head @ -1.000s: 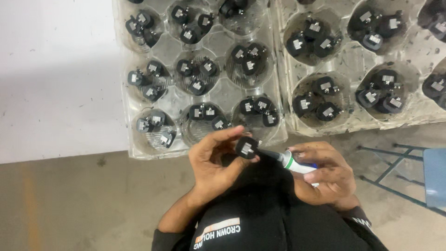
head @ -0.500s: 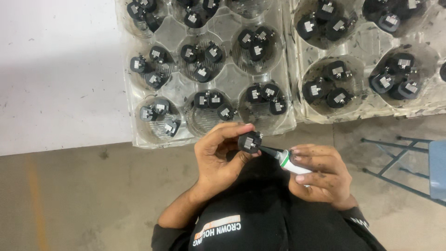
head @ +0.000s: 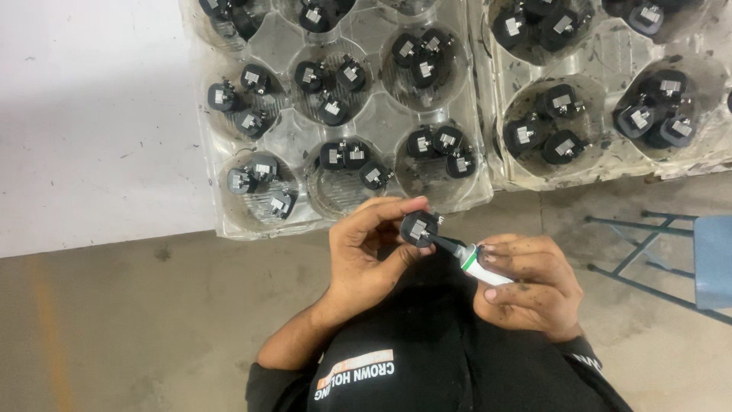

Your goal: The person picks black electrical plug components one at a time from clear blister trays and applies adhesive to each from a small tube, returning each treated component to the tray. At the end the person reaches toward a cardboard box on the floor.

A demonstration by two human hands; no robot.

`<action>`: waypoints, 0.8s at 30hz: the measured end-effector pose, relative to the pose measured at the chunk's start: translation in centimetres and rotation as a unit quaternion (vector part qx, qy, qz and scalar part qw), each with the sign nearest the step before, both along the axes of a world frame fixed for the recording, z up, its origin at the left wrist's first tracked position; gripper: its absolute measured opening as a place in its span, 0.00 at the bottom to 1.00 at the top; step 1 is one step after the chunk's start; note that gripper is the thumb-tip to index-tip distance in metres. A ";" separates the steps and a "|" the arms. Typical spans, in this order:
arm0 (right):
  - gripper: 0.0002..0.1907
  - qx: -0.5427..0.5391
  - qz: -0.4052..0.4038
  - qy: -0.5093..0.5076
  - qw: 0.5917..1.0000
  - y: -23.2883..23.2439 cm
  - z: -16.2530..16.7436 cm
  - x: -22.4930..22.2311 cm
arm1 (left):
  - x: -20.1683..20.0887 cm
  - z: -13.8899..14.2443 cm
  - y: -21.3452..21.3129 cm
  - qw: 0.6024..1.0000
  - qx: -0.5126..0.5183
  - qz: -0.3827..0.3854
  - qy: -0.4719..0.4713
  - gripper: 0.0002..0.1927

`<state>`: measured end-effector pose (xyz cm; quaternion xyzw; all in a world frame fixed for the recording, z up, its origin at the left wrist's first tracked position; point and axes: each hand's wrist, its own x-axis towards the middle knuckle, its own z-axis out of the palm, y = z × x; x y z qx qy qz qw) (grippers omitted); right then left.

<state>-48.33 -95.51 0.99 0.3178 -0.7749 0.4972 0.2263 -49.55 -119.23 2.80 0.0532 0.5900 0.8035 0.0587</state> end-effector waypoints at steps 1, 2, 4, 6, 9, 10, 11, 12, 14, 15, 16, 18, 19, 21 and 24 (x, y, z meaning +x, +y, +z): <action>0.15 0.002 0.001 -0.002 1.000 0.0 0.0 0.0 | 0.1 -0.1 0.0 1.000 0.005 -0.001 -0.002 0.24; 0.15 0.005 0.001 -0.003 1.000 0.0 0.1 0.0 | 0.2 -0.2 0.0 1.000 0.009 0.001 -0.004 0.24; 0.15 0.010 -0.001 -0.003 1.000 0.0 0.1 0.1 | 0.3 -0.5 0.1 1.000 0.016 0.004 -0.006 0.24; 0.14 0.014 -0.002 -0.007 1.000 0.0 0.2 0.2 | 0.4 -0.7 0.1 1.000 0.023 0.005 -0.006 0.24; 0.14 0.013 -0.011 -0.011 1.000 -0.2 0.2 0.5 | 0.5 -0.9 0.1 1.000 0.031 0.004 -0.007 0.25; 0.14 0.012 -0.016 -0.011 1.000 -0.3 0.2 0.6 | 0.6 -0.9 0.1 0.999 0.032 0.003 -0.006 0.25; 0.14 0.009 -0.022 -0.009 1.000 -0.5 0.2 0.8 | 0.6 -1.0 0.1 0.999 0.036 0.005 -0.008 0.25; 0.14 0.006 -0.028 -0.008 1.000 -0.6 0.2 0.8 | 0.6 -1.0 0.2 0.999 0.040 0.007 -0.010 0.25; 0.14 0.003 -0.034 -0.004 0.999 -0.7 0.1 0.8 | 0.8 -1.2 0.2 0.999 0.047 0.009 -0.012 0.25; 0.14 0.003 -0.033 -0.003 0.999 -0.7 0.1 0.8 | 0.8 -1.3 0.2 0.999 0.051 0.010 -0.014 0.25; 0.14 0.002 -0.032 -0.001 0.999 -0.6 0.1 0.8 | 0.9 -1.4 0.2 0.998 0.054 0.011 -0.015 0.25; 0.15 0.004 -0.028 -0.002 1.000 -0.5 0.1 0.9 | 1.0 -1.8 0.3 0.998 0.055 0.011 -0.021 0.25; 0.15 0.005 -0.027 -0.003 1.000 -0.4 0.0 0.9 | 1.1 -2.0 0.4 0.998 0.055 0.011 -0.025 0.25; 0.17 0.020 -0.026 -0.050 0.998 -0.2 -0.1 1.1 | 1.1 -2.4 0.5 0.995 0.091 -0.018 -0.020 0.25; 0.19 -0.051 -0.060 -0.038 0.996 -0.6 -0.6 1.2 | 1.5 -2.6 0.8 0.989 0.136 -0.047 -0.025 0.24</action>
